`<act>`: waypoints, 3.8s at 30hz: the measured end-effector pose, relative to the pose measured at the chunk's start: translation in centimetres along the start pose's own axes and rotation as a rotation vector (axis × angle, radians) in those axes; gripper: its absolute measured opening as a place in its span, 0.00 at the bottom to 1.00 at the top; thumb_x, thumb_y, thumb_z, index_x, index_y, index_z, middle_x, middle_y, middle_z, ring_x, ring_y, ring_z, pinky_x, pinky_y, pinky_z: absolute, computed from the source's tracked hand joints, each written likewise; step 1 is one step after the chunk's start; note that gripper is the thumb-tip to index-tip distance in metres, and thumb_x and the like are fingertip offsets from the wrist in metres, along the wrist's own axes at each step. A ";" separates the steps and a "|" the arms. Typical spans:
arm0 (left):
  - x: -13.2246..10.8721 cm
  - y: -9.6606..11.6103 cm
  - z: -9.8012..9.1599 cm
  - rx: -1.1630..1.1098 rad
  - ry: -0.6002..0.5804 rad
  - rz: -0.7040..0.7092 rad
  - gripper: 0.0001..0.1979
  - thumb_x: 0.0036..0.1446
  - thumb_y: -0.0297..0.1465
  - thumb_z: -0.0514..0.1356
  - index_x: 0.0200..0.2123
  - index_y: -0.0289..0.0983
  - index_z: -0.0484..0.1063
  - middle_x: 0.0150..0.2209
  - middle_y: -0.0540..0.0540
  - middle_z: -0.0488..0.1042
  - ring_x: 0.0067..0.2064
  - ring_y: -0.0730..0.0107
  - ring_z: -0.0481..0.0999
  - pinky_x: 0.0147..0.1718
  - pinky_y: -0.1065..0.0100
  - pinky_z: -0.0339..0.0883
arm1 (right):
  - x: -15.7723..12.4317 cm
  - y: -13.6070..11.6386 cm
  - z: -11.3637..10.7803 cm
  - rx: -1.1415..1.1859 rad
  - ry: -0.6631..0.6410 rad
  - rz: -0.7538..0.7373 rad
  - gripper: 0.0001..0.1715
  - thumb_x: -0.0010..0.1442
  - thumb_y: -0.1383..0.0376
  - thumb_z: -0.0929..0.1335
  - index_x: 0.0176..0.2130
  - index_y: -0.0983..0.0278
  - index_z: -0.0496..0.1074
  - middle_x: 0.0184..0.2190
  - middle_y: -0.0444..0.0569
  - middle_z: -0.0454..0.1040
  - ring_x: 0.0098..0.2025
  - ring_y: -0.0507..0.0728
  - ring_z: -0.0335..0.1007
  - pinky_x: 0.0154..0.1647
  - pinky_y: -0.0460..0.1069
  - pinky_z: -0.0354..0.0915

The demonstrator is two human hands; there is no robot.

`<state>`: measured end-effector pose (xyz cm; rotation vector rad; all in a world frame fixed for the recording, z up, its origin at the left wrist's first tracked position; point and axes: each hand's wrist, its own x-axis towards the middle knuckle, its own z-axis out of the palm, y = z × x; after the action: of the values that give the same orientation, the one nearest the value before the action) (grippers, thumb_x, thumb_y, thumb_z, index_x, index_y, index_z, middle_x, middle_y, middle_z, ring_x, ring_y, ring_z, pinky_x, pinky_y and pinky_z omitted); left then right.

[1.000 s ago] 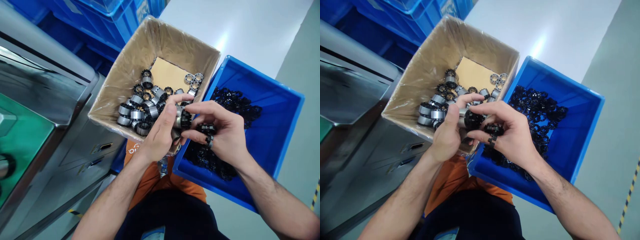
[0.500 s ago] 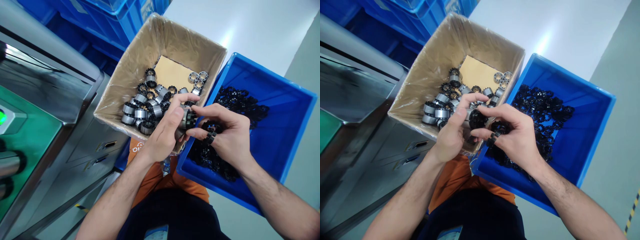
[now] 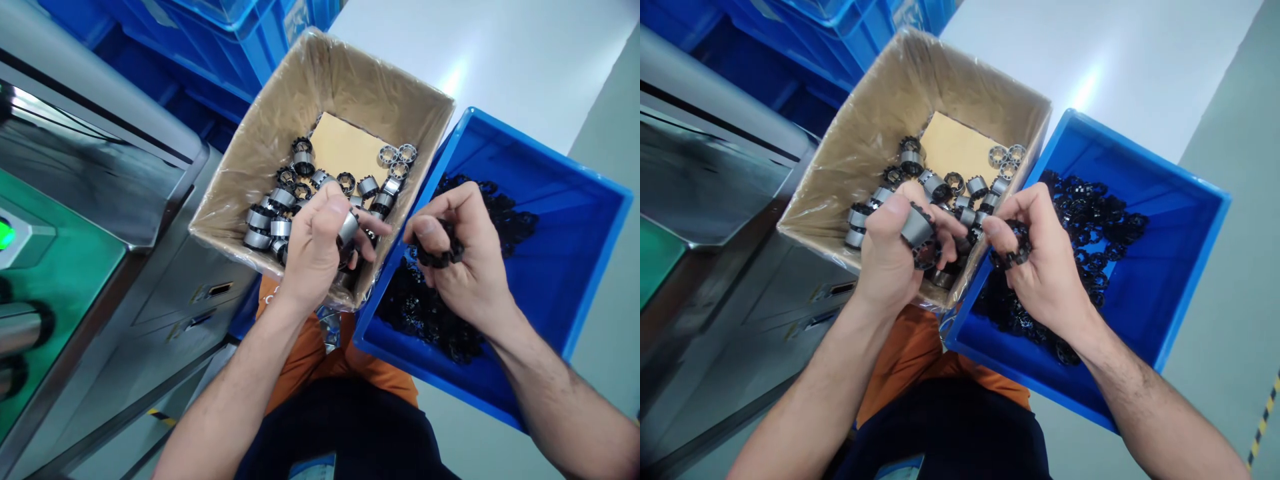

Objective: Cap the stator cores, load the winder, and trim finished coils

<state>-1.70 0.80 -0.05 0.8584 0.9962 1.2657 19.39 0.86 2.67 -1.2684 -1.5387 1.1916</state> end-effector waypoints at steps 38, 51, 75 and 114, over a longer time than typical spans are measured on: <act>-1.0 -0.1 -0.6 -0.042 -0.291 -0.150 0.24 0.85 0.59 0.59 0.63 0.48 0.77 0.36 0.50 0.74 0.30 0.68 0.73 0.29 0.63 0.70 | 0.6 0.3 0.4 0.028 -0.051 -0.338 0.19 0.67 0.68 0.86 0.54 0.49 0.94 0.55 0.50 0.89 0.59 0.65 0.88 0.63 0.64 0.89; -1.2 0.1 -0.8 0.024 -0.340 -0.172 0.25 0.82 0.60 0.64 0.67 0.51 0.77 0.41 0.47 0.77 0.33 0.64 0.75 0.30 0.62 0.71 | 0.8 -0.4 -0.1 -0.064 -0.096 -0.259 0.15 0.70 0.62 0.87 0.52 0.40 0.95 0.60 0.45 0.91 0.63 0.70 0.89 0.71 0.74 0.86; 1.3 -0.2 0.3 -0.100 0.087 -0.170 0.10 0.71 0.38 0.74 0.48 0.43 0.77 0.43 0.47 0.74 0.44 0.64 0.81 0.38 0.66 0.82 | -5.1 3.3 1.2 -0.924 -0.809 0.260 0.19 0.74 0.63 0.77 0.61 0.64 0.84 0.69 0.64 0.79 0.60 0.73 0.85 0.54 0.64 0.84; -0.6 -0.9 -0.7 0.054 -0.252 0.191 0.22 0.74 0.53 0.78 0.57 0.47 0.80 0.33 0.52 0.74 0.29 0.71 0.69 0.28 0.66 0.65 | 0.8 -1.8 -1.3 -0.131 -0.218 -0.296 0.14 0.79 0.59 0.81 0.61 0.51 0.89 0.55 0.49 0.86 0.56 0.62 0.85 0.63 0.58 0.85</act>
<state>-2.08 0.04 -1.06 1.1458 0.7639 1.2574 20.02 1.79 4.70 -0.9707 -1.9156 1.0764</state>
